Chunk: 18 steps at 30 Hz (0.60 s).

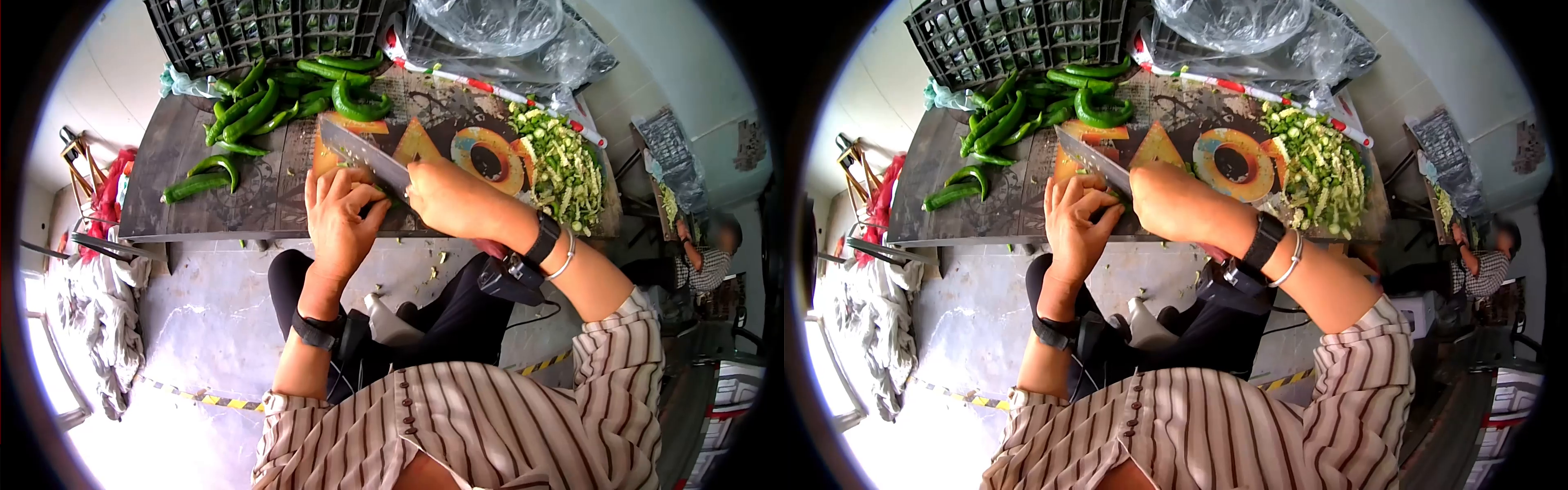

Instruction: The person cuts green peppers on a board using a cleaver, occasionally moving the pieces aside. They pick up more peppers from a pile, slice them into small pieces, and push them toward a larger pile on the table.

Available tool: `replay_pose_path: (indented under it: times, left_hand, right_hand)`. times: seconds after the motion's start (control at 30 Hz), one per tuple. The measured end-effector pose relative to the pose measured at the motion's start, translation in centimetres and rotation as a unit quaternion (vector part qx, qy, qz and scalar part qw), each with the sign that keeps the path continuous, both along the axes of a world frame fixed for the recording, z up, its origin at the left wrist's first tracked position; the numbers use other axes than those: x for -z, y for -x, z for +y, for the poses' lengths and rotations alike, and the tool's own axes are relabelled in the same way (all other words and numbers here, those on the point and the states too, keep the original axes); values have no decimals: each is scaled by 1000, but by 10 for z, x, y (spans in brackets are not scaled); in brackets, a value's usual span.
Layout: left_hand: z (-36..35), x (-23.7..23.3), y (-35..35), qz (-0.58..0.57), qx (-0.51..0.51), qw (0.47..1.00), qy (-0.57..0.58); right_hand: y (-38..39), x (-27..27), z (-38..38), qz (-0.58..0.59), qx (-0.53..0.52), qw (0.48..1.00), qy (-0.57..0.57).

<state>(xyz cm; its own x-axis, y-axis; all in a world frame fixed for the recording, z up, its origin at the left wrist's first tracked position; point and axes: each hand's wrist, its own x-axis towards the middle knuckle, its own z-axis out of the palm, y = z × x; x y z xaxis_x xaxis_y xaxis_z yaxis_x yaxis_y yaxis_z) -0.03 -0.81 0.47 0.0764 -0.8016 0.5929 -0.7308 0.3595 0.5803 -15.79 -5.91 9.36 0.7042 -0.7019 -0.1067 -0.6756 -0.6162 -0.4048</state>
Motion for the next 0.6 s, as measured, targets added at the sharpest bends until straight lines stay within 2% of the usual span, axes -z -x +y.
replay_pose_path:
  times: [0.07, 0.13, 0.2, 0.33, 0.4, 0.47, 0.6]
  left_hand:
    - [4, 3, -1, -8, 1, 1000, 3]
    - [1, 2, 0, -1, 6, 1000, 0]
    - [-1, 4, 1, -5, 0, 1000, 22]
    - [3, 4, -2, -6, 0, 1000, 22]
    - [5, 5, -4, -14, 7, 1000, 24]
    - [6, 6, -3, -9, 4, 1000, 22]
    - [3, 6, -4, 0, 9, 1000, 20]
  right_hand:
    - [-11, -4, -1, 27, 32, 999, -17]
    - [-13, 8, -6, 11, 22, 1000, -7]
    - [-15, 13, -11, -27, -7, 997, 75]
    - [-4, 11, -10, -64, -13, 990, 125]
    - [-1, 3, -6, -59, 1, 995, 86]
    - [-2, -7, 6, -135, 119, 984, 15]
    - [0, -10, 21, -90, 92, 992, -16]
